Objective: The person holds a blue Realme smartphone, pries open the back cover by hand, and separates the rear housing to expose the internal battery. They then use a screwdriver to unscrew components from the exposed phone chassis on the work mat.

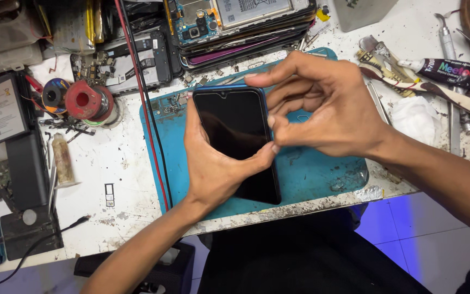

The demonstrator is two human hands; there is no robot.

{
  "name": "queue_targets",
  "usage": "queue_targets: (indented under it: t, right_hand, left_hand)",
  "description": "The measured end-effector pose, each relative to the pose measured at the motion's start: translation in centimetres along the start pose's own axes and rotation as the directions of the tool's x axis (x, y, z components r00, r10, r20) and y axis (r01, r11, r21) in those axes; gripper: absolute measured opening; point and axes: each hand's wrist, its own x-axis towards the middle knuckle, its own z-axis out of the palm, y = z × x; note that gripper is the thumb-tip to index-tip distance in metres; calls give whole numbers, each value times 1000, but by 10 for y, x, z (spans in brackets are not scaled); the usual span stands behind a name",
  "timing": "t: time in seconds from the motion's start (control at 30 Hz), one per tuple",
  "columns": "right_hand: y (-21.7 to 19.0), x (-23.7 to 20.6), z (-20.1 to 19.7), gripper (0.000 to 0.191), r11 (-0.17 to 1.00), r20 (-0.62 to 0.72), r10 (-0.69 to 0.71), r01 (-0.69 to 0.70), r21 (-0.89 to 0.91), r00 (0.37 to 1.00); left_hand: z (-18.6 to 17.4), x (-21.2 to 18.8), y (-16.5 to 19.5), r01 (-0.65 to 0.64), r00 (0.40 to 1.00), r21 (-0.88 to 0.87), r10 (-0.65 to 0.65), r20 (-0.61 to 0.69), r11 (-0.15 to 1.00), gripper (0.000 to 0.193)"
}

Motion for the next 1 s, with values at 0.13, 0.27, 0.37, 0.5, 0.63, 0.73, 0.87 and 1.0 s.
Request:
queue_targets:
  t: [0.13, 0.27, 0.37, 0.5, 0.63, 0.73, 0.87, 1.0]
  right_hand:
    - [-1, -2, -1, 28, 999, -29, 35, -35, -34, 999]
    - [-7, 2, -3, 22, 995, -37, 94, -95, -25, 995]
    - [-11, 7, -7, 34, 993, -39, 118, -118, -6, 992]
    - [-9, 6, -10, 22, 997, -33, 19, -21, -76, 999]
    - [-2, -1, -17, 17, 989, -75, 94, -101, -104, 993]
    - [5, -2, -24, 16, 989, -49, 116, -120, -89, 992]
    - [10, 0, -30, 15, 989, 25, 146, -147, 31, 989]
    - [7, 2, -38, 28, 961, 134, 272, -277, 22, 953]
  left_hand:
    - [4, -1, 2, 5, 1000, 17, -5, -7, 1000, 77]
    - [7, -1, 4, 13, 999, 66, -11, -34, 998, 78]
    - [8, -2, 6, -11, 998, 130, 20, -61, 991, 79]
    - [6, -3, 7, -63, 997, 188, 71, -33, 980, 80]
    - [6, -2, 7, -57, 998, 267, 60, -3, 962, 78]
    - [5, 1, 7, -44, 999, 327, 43, 9, 944, 81]
    - [-1, 6, 10, -8, 997, 447, -26, 69, 895, 81]
    - [-8, 14, 13, -100, 981, 513, 0, 192, 852, 82]
